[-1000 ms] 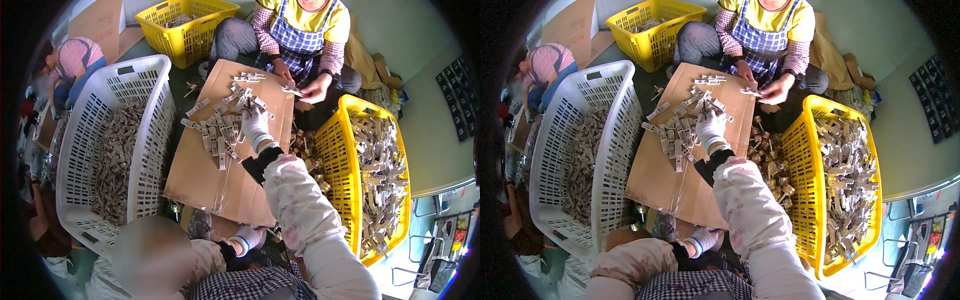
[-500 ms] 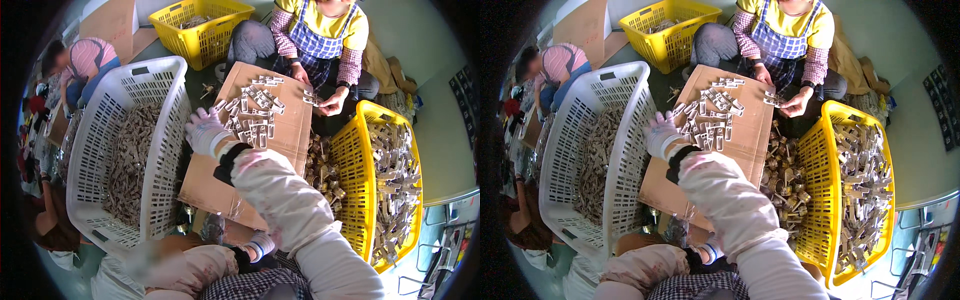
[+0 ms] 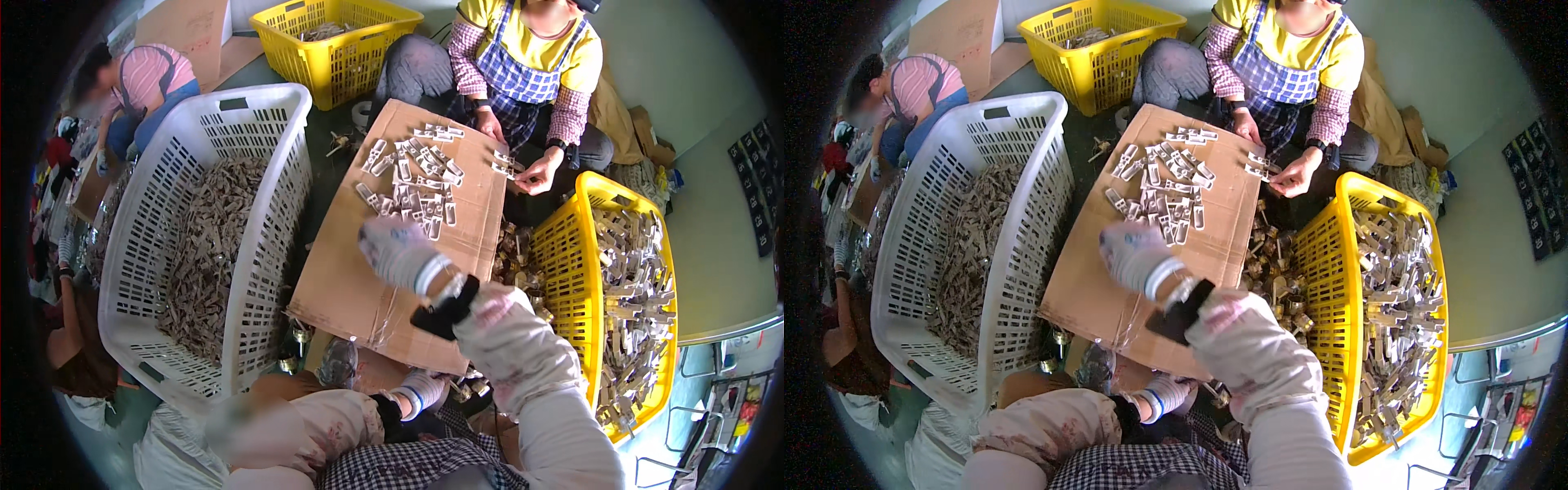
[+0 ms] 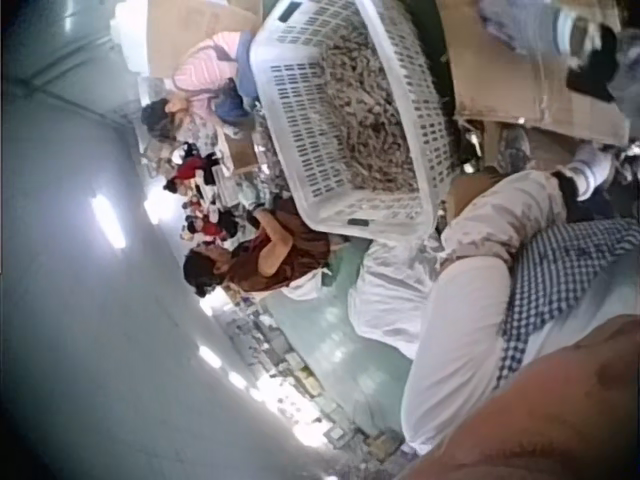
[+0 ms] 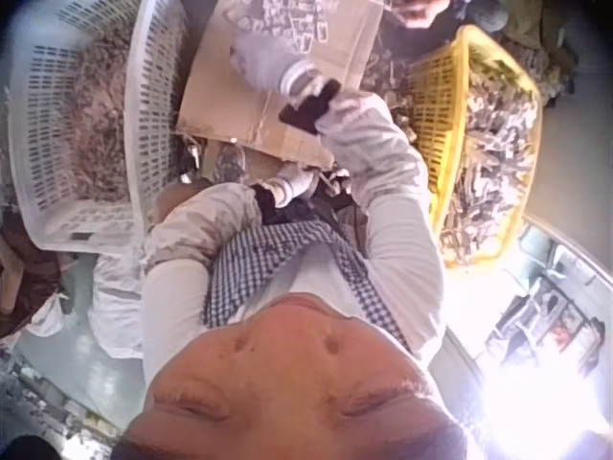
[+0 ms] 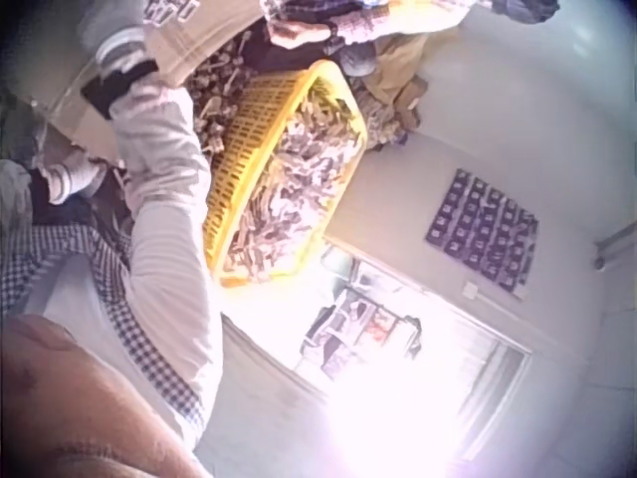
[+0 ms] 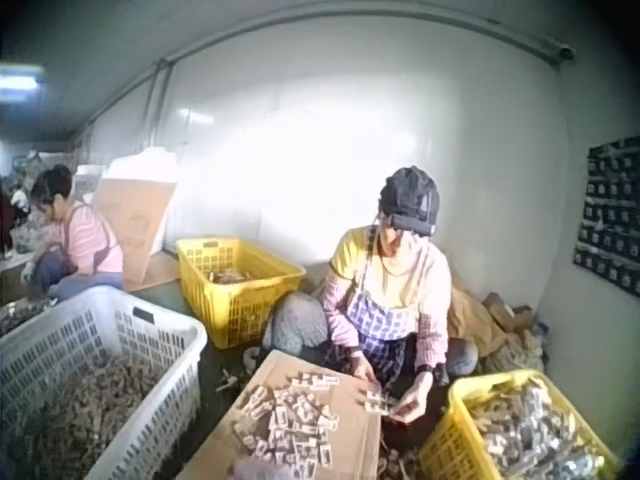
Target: Sorting small white and silver plastic components from bulk containers into organized batches.
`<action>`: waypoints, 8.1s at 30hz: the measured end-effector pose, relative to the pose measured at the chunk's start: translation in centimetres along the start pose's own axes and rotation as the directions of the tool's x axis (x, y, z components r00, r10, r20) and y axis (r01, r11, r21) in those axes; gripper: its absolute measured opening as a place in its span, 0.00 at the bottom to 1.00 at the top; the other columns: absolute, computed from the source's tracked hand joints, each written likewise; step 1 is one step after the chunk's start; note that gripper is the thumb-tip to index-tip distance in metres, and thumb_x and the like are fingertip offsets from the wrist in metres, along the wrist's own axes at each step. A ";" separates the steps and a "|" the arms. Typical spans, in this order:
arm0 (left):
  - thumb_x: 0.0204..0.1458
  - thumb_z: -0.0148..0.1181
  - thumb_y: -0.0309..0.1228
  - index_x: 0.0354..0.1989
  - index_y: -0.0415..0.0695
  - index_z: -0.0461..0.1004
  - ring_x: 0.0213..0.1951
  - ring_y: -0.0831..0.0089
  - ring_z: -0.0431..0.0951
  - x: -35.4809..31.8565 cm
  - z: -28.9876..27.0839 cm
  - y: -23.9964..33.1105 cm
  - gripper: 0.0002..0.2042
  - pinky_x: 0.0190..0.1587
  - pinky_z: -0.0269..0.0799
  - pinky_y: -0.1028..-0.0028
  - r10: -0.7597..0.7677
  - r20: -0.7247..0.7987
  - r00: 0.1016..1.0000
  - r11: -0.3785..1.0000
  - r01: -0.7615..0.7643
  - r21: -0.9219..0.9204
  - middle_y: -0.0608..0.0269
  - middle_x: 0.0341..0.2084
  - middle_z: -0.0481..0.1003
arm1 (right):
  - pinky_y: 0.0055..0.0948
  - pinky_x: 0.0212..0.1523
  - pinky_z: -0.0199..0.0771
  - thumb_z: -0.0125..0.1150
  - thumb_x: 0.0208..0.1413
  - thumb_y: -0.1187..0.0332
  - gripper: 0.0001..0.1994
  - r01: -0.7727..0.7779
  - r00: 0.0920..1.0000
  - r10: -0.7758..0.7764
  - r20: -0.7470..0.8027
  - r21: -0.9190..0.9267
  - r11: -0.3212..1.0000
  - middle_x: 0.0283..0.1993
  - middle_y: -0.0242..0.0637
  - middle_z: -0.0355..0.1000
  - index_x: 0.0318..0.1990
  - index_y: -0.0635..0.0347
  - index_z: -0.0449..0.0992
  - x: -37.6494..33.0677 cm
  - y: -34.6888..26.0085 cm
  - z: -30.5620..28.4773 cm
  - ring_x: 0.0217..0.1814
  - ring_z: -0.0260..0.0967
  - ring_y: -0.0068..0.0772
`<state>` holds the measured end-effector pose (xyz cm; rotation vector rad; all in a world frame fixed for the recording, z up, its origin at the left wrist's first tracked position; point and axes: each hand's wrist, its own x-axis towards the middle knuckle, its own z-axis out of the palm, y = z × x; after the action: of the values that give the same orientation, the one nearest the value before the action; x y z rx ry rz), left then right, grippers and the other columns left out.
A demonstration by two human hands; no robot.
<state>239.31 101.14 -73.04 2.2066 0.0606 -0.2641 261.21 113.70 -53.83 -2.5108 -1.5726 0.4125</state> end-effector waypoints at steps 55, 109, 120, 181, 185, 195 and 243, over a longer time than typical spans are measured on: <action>0.38 0.62 0.35 0.56 0.42 0.62 0.54 0.53 0.69 1.3 -5.6 4.5 0.32 0.56 0.64 0.64 0.017 0.430 0.903 0.853 -0.238 0.464 0.48 0.50 0.71 | 0.17 0.28 0.64 0.52 0.62 0.60 0.15 -0.119 0.706 0.708 -0.012 0.984 0.135 0.30 0.27 0.70 0.51 0.59 0.69 -31.7 -0.1 2.8 0.26 0.65 0.17; 0.54 0.57 0.32 0.37 0.41 0.74 0.31 0.72 0.75 0.7 -5.1 2.4 0.08 0.32 0.73 0.74 -0.300 0.350 0.887 0.561 0.461 -0.688 0.63 0.29 0.75 | 0.42 0.45 0.74 0.53 0.48 0.67 0.11 -0.112 0.964 0.070 0.258 0.152 0.982 0.39 0.44 0.76 0.37 0.57 0.79 -34.6 0.4 9.4 0.46 0.73 0.47; 0.53 0.58 0.37 0.38 0.38 0.74 0.29 0.70 0.75 1.8 -4.1 -2.0 0.13 0.33 0.72 0.68 -0.001 0.188 0.982 0.924 0.073 -0.375 0.61 0.28 0.75 | 0.41 0.48 0.72 0.57 0.49 0.61 0.13 -0.183 0.959 0.127 0.255 0.208 0.961 0.43 0.41 0.76 0.40 0.53 0.80 -33.6 1.3 9.9 0.49 0.72 0.45; 0.57 0.50 0.36 0.53 0.48 0.71 0.52 0.60 0.71 -0.6 -4.4 0.3 0.16 0.54 0.64 0.65 -0.074 0.195 0.978 0.997 0.080 -0.021 0.58 0.48 0.74 | 0.43 0.45 0.71 0.51 0.55 0.55 0.15 -0.175 0.949 0.127 0.290 0.143 0.974 0.34 0.40 0.75 0.43 0.52 0.76 -34.7 0.9 9.0 0.42 0.73 0.45; 0.60 0.44 0.30 0.57 0.49 0.66 0.54 0.59 0.69 -0.4 -4.6 -0.2 0.17 0.57 0.64 0.70 0.144 0.290 0.946 0.860 -0.264 0.437 0.51 0.53 0.68 | 0.42 0.44 0.72 0.52 0.56 0.57 0.14 -0.187 0.928 0.140 0.346 0.109 0.976 0.34 0.38 0.75 0.45 0.49 0.75 -34.6 1.1 8.4 0.41 0.73 0.43; 0.58 0.52 0.38 0.49 0.42 0.73 0.49 0.66 0.73 -0.2 -4.2 0.2 0.16 0.54 0.65 0.74 -0.137 0.180 0.974 0.966 0.171 -0.192 0.57 0.46 0.75 | 0.41 0.46 0.71 0.50 0.57 0.57 0.15 -0.178 0.915 0.135 0.380 0.081 0.981 0.37 0.37 0.75 0.47 0.49 0.74 -34.2 0.6 7.7 0.43 0.73 0.43; 0.59 0.51 0.42 0.52 0.40 0.71 0.51 0.66 0.71 -0.1 -4.7 1.4 0.20 0.55 0.64 0.74 -0.204 0.243 0.948 0.937 0.261 -0.231 0.57 0.49 0.73 | 0.42 0.45 0.71 0.49 0.57 0.57 0.15 -0.172 0.917 0.126 0.379 0.090 0.981 0.35 0.39 0.74 0.47 0.51 0.73 -34.4 0.8 7.7 0.41 0.73 0.44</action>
<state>240.17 104.08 -69.17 1.8964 0.2274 -0.5940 245.28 82.29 -56.11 -2.5751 -1.4146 1.0283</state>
